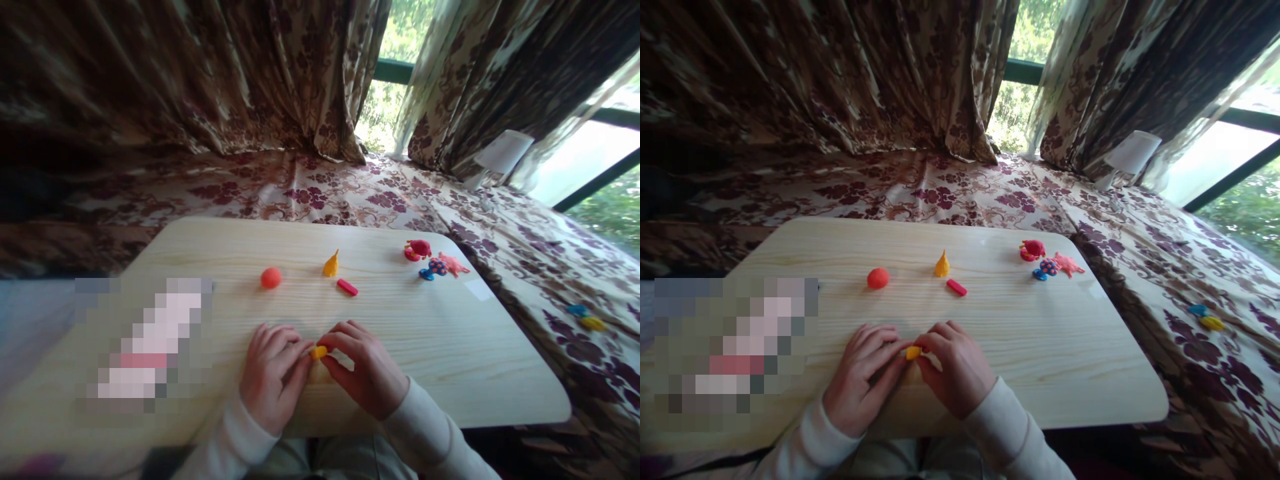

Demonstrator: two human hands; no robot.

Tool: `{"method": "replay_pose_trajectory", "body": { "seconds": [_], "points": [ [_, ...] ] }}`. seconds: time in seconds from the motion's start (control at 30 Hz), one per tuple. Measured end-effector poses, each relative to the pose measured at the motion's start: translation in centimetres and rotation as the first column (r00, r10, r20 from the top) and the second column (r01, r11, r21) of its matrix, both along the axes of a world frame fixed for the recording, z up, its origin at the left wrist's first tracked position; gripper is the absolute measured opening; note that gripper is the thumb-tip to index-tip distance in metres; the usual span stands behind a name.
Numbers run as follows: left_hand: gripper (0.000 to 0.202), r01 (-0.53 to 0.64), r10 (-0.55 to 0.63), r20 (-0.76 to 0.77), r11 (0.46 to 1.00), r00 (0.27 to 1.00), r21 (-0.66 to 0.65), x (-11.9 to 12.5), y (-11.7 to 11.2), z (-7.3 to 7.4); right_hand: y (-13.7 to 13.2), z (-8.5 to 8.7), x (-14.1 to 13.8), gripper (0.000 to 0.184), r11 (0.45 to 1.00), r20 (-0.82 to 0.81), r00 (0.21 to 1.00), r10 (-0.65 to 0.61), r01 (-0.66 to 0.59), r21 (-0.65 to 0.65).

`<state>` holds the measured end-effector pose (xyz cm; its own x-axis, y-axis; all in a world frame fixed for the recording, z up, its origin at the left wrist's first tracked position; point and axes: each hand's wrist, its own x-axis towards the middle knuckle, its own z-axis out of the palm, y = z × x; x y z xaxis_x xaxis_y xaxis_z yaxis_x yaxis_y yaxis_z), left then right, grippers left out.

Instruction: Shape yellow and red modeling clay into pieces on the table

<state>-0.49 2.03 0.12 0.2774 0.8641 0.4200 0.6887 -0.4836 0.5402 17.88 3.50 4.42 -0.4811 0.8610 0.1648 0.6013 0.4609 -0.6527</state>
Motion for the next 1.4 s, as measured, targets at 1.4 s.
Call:
{"method": "replay_pose_trajectory", "body": {
  "seconds": [1.4],
  "points": [
    [0.014,-0.011,0.017,0.068,0.996,0.998,-0.091,0.3,-0.5,2.1,-1.4,0.0,0.4,0.063,0.991,-0.14,0.989,-0.04,0.022,-0.132]
  ]
}}
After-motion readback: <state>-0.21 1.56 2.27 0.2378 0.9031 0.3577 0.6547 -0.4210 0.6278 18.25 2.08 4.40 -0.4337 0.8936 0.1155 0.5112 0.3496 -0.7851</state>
